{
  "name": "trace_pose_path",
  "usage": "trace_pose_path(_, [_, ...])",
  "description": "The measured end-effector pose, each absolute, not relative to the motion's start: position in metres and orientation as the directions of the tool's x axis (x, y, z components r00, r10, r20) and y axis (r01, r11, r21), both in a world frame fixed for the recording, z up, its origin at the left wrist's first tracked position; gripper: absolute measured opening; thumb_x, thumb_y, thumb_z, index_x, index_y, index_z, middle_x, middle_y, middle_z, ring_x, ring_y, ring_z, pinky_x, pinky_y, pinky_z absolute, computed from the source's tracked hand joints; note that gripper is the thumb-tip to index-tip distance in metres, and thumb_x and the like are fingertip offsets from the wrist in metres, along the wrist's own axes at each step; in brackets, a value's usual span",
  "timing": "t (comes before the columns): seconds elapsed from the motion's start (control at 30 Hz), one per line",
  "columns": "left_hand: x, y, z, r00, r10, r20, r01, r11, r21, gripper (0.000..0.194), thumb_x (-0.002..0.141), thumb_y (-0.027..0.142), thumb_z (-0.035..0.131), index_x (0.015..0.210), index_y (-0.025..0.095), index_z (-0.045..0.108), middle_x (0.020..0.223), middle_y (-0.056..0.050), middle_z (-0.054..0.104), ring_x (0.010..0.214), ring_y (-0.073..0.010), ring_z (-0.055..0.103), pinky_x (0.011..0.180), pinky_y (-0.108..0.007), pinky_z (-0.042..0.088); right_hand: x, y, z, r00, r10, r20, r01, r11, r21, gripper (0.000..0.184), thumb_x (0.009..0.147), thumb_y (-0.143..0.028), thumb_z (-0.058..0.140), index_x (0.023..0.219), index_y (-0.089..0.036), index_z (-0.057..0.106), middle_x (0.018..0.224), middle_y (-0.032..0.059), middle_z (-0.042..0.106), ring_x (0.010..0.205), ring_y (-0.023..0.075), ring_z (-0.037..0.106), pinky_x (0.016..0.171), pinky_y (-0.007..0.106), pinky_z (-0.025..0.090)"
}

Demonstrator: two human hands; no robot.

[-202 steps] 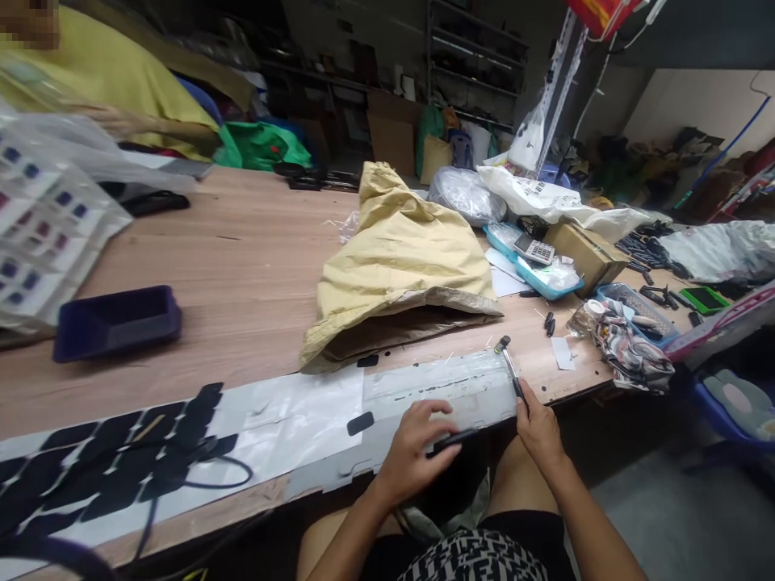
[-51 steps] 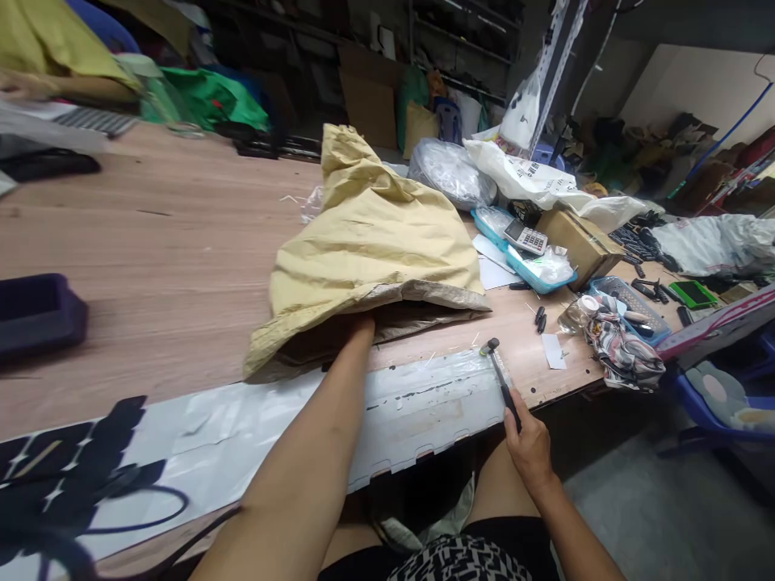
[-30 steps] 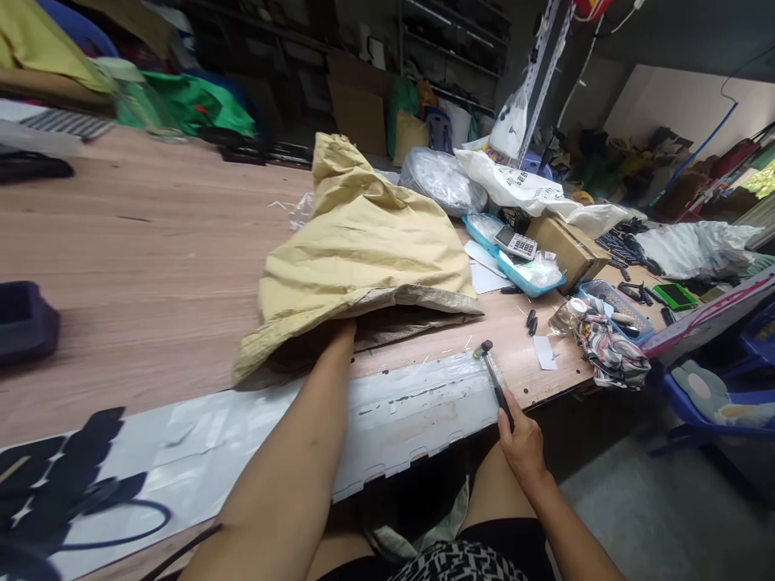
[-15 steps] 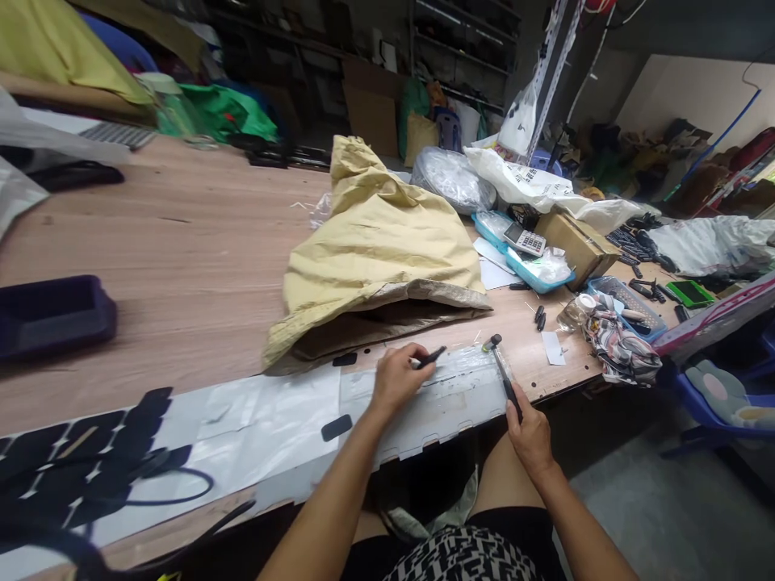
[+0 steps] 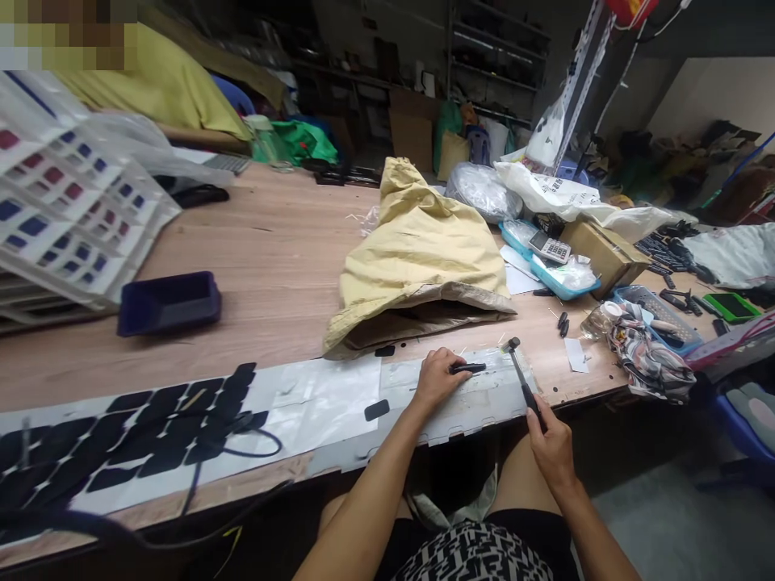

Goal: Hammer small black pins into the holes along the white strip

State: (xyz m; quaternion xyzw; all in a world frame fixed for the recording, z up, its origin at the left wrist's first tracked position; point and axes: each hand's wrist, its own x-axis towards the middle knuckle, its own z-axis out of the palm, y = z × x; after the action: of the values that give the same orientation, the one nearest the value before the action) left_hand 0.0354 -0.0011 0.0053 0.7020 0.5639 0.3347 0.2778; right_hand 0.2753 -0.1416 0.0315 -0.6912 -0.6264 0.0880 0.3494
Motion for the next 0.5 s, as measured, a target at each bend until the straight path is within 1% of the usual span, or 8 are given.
trace_pose_path(0.1, [0.038,0.0,0.004,0.125,0.983,0.133,0.614,-0.182,0.768,0.015,0.072,0.03,0.076,0.086,0.025,0.076,0.087,-0.002,0.066,0.094,-0.0229,0.054,0.086,-0.037,0.043,0.263,-0.15,0.04,0.117,0.934,0.336,0.791,0.117,-0.6,0.04,0.096,-0.036,0.052,0.128,-0.018,0.068,0.121,0.0103,0.071,0.109,0.0247,0.07,0.098,0.034,0.055])
trace_pose_path(0.23, [0.039,0.001,0.001,0.105,0.985,0.138,0.616,-0.174,0.769,0.013,0.072,0.032,0.078,0.084,0.026,0.076,0.086,-0.002,0.067,0.094,-0.0223,0.055,0.085,-0.036,0.042,0.247,-0.152,0.049,0.049,0.94,0.338,0.779,0.176,-0.602,0.038,0.097,-0.035,0.052,0.127,-0.018,0.068,0.115,0.0097,0.074,0.103,0.0235,0.072,0.094,0.032,0.058])
trace_pose_path(0.37, [0.04,0.001,0.0,0.1,0.985,0.142,0.611,-0.173,0.772,0.013,0.072,0.032,0.079,0.083,0.027,0.076,0.085,-0.001,0.067,0.093,-0.0216,0.055,0.085,-0.035,0.042,0.242,-0.15,0.05,0.045,0.93,0.364,0.792,0.189,-0.581,0.038,0.096,-0.034,0.051,0.126,-0.018,0.069,0.115,0.01,0.074,0.104,0.0239,0.072,0.094,0.032,0.058])
trace_pose_path(0.5, [0.041,0.001,0.0,0.088,0.986,0.144,0.607,-0.167,0.777,0.011,0.072,0.031,0.078,0.082,0.027,0.077,0.084,-0.001,0.067,0.093,-0.0216,0.055,0.086,-0.036,0.041,0.243,-0.149,0.048,0.025,0.948,0.318,0.825,0.16,-0.542,0.037,0.096,-0.033,0.05,0.124,-0.019,0.07,0.114,0.0092,0.074,0.102,0.0236,0.073,0.093,0.032,0.058])
